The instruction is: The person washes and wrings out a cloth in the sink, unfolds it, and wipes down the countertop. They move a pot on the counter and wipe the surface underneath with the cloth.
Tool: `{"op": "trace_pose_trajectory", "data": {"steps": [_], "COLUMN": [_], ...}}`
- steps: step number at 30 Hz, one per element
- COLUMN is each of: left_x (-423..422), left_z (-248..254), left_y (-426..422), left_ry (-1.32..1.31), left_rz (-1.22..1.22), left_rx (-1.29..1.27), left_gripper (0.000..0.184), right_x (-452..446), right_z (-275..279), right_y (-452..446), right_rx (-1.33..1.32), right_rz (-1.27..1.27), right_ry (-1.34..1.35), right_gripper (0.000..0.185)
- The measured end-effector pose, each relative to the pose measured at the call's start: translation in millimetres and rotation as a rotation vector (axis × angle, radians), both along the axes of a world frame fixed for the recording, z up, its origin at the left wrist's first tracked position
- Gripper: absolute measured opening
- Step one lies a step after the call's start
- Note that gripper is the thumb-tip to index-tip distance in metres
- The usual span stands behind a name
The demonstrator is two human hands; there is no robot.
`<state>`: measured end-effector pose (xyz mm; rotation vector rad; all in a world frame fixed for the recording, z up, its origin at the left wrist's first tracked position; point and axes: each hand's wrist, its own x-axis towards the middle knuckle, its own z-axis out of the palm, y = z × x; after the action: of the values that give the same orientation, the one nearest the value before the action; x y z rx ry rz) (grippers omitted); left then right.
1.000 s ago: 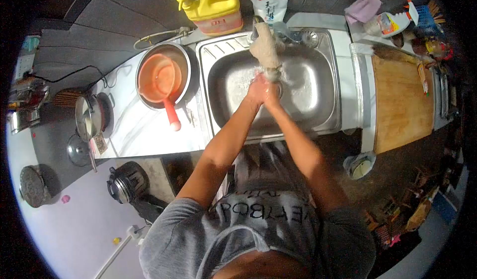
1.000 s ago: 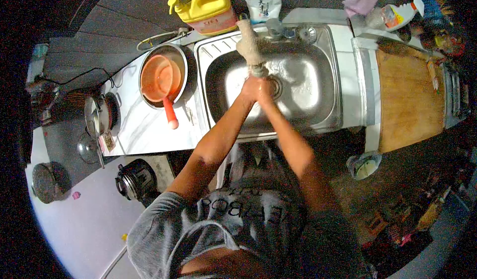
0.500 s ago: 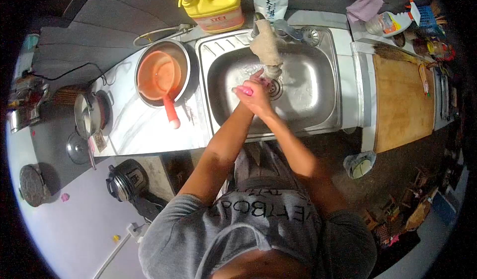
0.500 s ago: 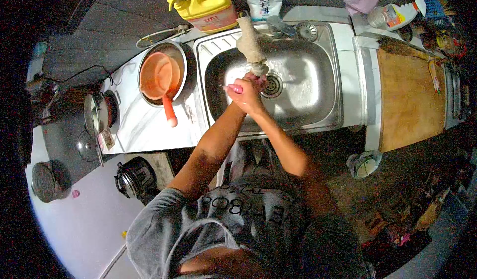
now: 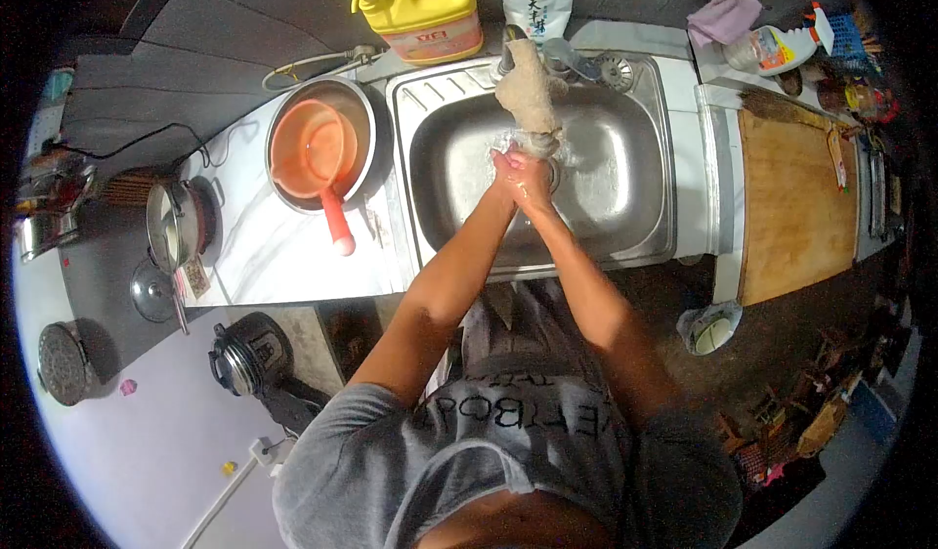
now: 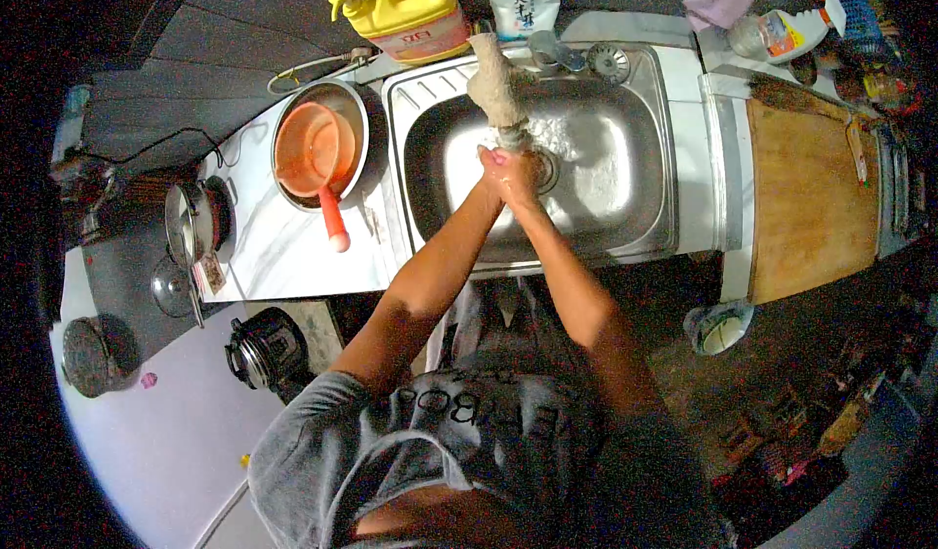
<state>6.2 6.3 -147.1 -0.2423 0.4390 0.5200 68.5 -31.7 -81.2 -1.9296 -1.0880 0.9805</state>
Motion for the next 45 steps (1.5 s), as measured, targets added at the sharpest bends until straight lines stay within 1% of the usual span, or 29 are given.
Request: {"op": "trace_pose_trajectory", "data": {"steps": [2,3,4,6,7,9,10,11,12,13,15,17,19,20,23,24,25,26,27,29,32,34,35,36,38,40,41,43,45], "left_x": [1,3,7,1,1,-7,-11,-12,-12,-13,-2,-4,-5,-11,-16,-18,-19,-19,-19,-27,-31,-31,-33,-42,-59,-63,-63,-59,-56], "left_z": [37,57,80,45,19,18,19,33,50,69,99,110,113,102,104,119,135,143,146,136,128,121,127,133,142,153,158,135,116], "left_y": [2,0,-5,-3,2,10,14,14,14,14,9,5,7,9,6,5,3,-1,-1,7,-2,-3,-2,-1,6,6,6,1,1], "left_ry": [0.115,0.224,0.336,0.186,0.029,-0.131,-0.211,-0.390,-0.568,-0.736,0.543,0.643,0.809,0.889,0.836,0.834,0.827,0.786,0.746,0.724,0.963,0.908,0.883,0.851,0.722,0.760,0.794,0.770,0.822], "left_rz": [-0.054,-0.110,-0.094,-0.082,-0.068,-0.025,-0.009,-0.008,-0.022,-0.050,-0.027,-0.056,-0.170,-0.328,-0.441,-0.553,-0.664,-0.572,-0.476,-0.701,-0.670,-0.268,-0.138,-0.147,-0.207,-0.352,-0.501,-0.457,-0.434], "left_rx": [0.089,0.177,0.135,0.171,0.215,0.172,0.149,0.129,0.109,0.094,0.190,0.249,0.766,1.118,1.223,1.251,1.284,1.298,1.313,1.465,1.611,1.528,1.499,1.300,0.938,0.951,0.961,1.115,1.219], "left_gripper": [0.056,0.057,0.058,0.058,0.057,0.056,0.056,0.055,0.054,0.054,0.044,0.034,0.031,0.032,0.032,0.032,0.031,0.031,0.031,0.031,0.033,0.056,0.065,0.065,0.065,0.061,0.057,0.050,0.044], "right_x": [-27,-30,-27,-31,-33,-38,-47,-45,-44,-36,-8,21,43,44,71,76,67,57,51,43,34,35,35,44,47,48,48,46,52], "right_z": [-116,-120,-118,-114,-106,-73,-29,10,52,50,43,36,15,-16,-56,-53,-23,12,35,55,36,38,42,41,48,54,56,59,59], "right_y": [13,20,32,29,27,30,26,20,15,16,20,10,-6,-19,-25,-22,-23,-23,-21,-19,-19,-16,-14,-16,-18,-17,-15,-13,-13], "right_rx": [0.023,0.020,0.111,0.186,0.177,0.174,0.155,0.197,0.262,0.262,0.051,-0.038,-0.130,-0.134,-0.142,-0.208,-0.090,0.010,0.012,-0.079,0.089,0.206,0.324,0.366,0.372,0.382,0.334,0.233,0.251], "right_rz": [-0.415,-0.414,-0.542,-0.667,-0.669,-0.648,-0.292,-0.115,0.039,0.040,-0.337,-0.301,-0.267,-0.211,0.001,-0.119,-0.149,-0.175,-0.173,-0.262,-0.339,-0.396,-0.456,-0.447,-0.427,-0.407,-0.342,-0.212,-0.191], "right_ry": [-0.061,-0.056,-0.253,-0.455,-0.074,0.302,0.025,-0.168,-0.365,-0.362,-0.046,0.005,0.052,-0.216,-0.140,0.374,0.627,0.890,0.888,0.873,0.915,0.992,1.065,1.206,1.176,1.143,0.959,0.591,0.518], "right_gripper": [0.047,0.047,0.040,0.032,0.027,0.023,0.025,0.023,0.022,0.022,0.022,0.023,0.025,0.025,0.030,0.031,0.032,0.033,0.033,0.030,0.030,0.029,0.028,0.026,0.026,0.027,0.025,0.022,0.025]}}
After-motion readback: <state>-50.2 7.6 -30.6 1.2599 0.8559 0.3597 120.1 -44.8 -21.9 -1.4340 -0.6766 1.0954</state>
